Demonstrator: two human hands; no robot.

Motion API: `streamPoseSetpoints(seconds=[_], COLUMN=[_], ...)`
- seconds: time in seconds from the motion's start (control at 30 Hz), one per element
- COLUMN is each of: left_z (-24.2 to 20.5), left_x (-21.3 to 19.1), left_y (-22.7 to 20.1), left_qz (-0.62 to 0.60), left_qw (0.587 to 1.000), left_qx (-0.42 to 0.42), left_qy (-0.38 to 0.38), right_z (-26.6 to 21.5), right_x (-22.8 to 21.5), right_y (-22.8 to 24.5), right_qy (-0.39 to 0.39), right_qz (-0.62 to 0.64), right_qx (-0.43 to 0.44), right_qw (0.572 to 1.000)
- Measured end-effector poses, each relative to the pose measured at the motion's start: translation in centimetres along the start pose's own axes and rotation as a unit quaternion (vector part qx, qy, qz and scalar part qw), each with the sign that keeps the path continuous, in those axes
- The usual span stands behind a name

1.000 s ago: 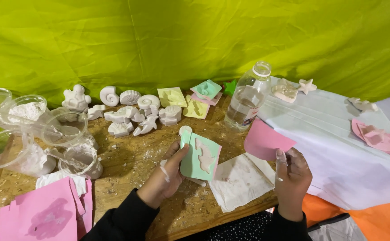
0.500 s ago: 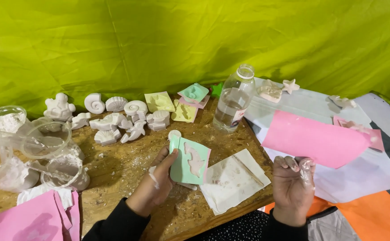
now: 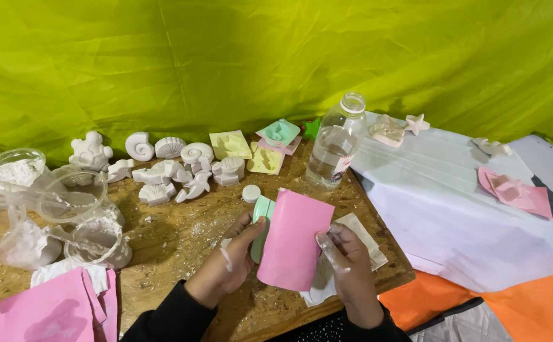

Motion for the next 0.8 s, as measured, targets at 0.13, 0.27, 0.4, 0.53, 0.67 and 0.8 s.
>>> streamPoseSetpoints(seconds=[0.13, 0.27, 0.4, 0.53, 0.67, 0.8], left_z=[-0.1, -1.5, -2.1, -2.3, -1.0, -1.6], left_x=[0.0, 1.0, 2.7, 2.6, 1.7, 2.1], left_y=[0.2, -0.6, -1.6, -1.7, -0.4, -1.1], left_qz=[-0.023, 0.054, 0.006, 0.027, 0.04, 0.1], left_qw=[0.999, 0.993, 0.999, 0.999, 0.996, 0.993], left_qx=[-0.03, -0.091, -0.045, -0.042, -0.016, -0.019], left_qy=[-0.02, -0.051, 0.03, 0.013, 0.073, 0.051], right_z=[-0.2, -1.5, -2.3, -2.3, -2.6, -2.5], right_x=[0.9, 2.4, 3.5, 4.2, 4.3, 3.7], right_y=[0.0, 2.1, 3.1, 2.1, 1.4, 1.9], right_qy=[-0.012, -0.013, -0.017, 0.039, 0.045, 0.004], right_qz=[-0.029, -0.064, -0.1, -0.082, -0.11, -0.084], right_qx=[0.012, 0.035, 0.101, 0.157, 0.187, 0.177], right_qw=[0.999, 0.997, 0.99, 0.983, 0.975, 0.981])
Point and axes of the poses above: each hand's wrist, its own z-axis towards the middle knuckle, its own x-axis out of the palm, y = z × x, the point moved 7 cm from there along z, towards the middle knuckle, and after that the axes turned 2 degrees about -y, right-handed, at the moved point
